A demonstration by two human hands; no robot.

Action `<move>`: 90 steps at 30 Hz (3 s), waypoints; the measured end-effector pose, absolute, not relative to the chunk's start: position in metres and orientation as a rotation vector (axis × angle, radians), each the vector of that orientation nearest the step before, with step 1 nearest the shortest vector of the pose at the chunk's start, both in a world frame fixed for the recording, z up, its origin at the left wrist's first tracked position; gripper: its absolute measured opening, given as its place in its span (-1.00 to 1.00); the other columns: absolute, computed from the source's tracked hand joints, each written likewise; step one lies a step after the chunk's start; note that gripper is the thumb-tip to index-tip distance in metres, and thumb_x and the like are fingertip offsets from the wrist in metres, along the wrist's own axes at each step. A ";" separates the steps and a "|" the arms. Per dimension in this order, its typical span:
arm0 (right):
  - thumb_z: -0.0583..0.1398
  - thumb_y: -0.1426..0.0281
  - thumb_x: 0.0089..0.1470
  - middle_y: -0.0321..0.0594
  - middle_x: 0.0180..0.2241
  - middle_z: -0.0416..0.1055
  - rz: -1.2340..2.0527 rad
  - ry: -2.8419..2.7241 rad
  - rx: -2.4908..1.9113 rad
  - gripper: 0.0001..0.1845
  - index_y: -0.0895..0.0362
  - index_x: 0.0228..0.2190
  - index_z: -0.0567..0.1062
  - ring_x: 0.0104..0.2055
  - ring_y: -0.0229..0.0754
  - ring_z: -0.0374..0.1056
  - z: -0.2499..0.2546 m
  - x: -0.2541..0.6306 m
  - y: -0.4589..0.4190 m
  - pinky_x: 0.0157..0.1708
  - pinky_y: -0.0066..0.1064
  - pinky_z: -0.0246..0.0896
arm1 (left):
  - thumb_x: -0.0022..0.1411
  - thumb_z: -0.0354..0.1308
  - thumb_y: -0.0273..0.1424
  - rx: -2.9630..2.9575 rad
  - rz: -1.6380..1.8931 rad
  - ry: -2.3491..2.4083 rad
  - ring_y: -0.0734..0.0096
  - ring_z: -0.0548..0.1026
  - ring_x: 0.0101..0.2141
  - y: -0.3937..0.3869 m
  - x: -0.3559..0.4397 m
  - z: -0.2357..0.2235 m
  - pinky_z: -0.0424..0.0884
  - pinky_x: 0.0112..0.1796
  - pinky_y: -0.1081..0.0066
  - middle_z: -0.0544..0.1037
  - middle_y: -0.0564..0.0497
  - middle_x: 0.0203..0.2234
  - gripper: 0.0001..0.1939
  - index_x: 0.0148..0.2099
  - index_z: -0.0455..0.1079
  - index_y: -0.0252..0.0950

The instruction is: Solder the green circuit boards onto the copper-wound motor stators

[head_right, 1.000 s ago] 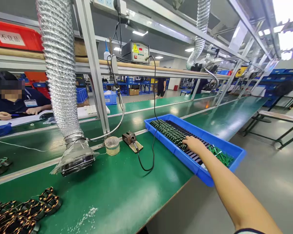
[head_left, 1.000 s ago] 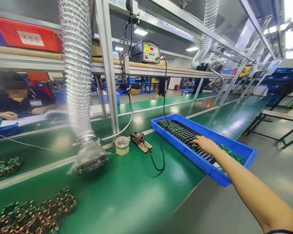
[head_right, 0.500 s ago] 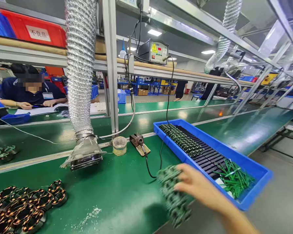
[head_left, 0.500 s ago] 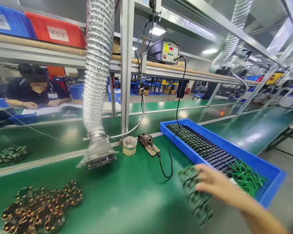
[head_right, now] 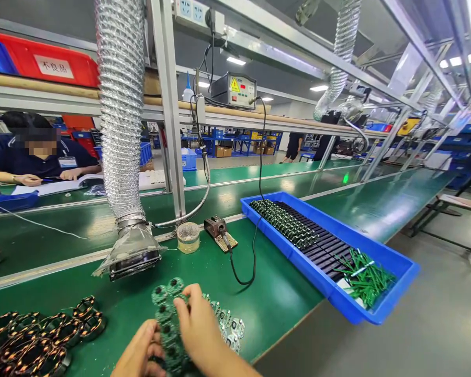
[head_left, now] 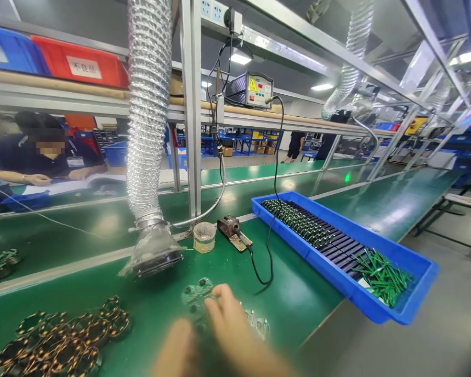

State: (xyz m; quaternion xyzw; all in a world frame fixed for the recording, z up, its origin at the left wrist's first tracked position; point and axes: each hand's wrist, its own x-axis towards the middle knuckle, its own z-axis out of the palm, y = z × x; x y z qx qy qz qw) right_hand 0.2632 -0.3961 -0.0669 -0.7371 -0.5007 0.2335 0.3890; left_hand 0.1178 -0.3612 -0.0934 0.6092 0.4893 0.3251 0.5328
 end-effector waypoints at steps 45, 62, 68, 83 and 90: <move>0.00 0.16 0.20 -0.34 -0.49 0.34 0.967 -2.087 -1.562 -0.61 0.22 -0.39 0.39 -0.49 -0.38 0.28 -0.089 0.270 -0.345 -0.43 -0.45 0.26 | -0.10 0.15 0.11 1.173 0.566 0.840 0.52 0.33 -0.71 -0.328 0.086 -0.056 0.15 -0.72 0.56 0.37 0.08 -0.71 -0.30 -0.17 0.45 -0.45; -0.04 0.09 0.18 -0.30 -0.61 0.21 0.917 -1.860 -1.356 -0.50 0.16 -0.59 0.34 -0.55 -0.33 0.22 -0.057 0.219 -0.379 -0.53 -0.48 0.11 | 0.31 -0.34 -0.04 1.671 1.253 1.116 0.49 0.27 -0.63 -0.344 0.086 -0.083 0.17 -0.56 0.49 0.25 0.09 -0.70 -0.45 -0.41 0.26 -0.31; -0.16 -0.01 0.19 -0.38 -0.73 0.21 0.987 -1.851 -1.374 -0.38 0.19 -0.54 0.35 -0.69 -0.39 0.17 -0.071 0.237 -0.362 -0.56 -0.49 0.17 | 0.36 -0.60 -0.22 1.662 1.118 1.342 0.52 0.16 -0.81 -0.333 0.091 -0.078 0.12 -0.69 0.53 0.06 0.21 -0.83 -0.47 -0.52 0.02 -0.21; 0.31 0.06 -0.38 0.03 -0.35 0.35 0.485 -1.788 -2.299 -0.34 0.23 -0.24 0.44 -0.26 0.18 0.32 -0.078 0.341 -0.389 -0.32 -0.08 0.22 | 0.21 0.07 -0.40 2.210 1.011 1.348 0.09 0.38 -0.08 -0.282 0.099 -0.088 0.26 -0.04 0.13 0.50 -0.19 -0.28 -0.84 -0.41 0.37 -0.32; 0.20 -0.05 -0.26 -0.34 -0.61 0.22 0.586 -1.611 -2.203 -0.53 0.08 -0.60 0.22 -0.58 -0.25 0.17 -0.067 0.342 -0.402 -0.58 -0.42 0.11 | 0.22 0.06 -0.34 2.068 0.931 1.071 0.40 0.46 -0.42 -0.320 0.107 -0.071 0.40 -0.37 0.42 0.52 -0.01 -0.46 -0.84 -0.34 0.38 -0.30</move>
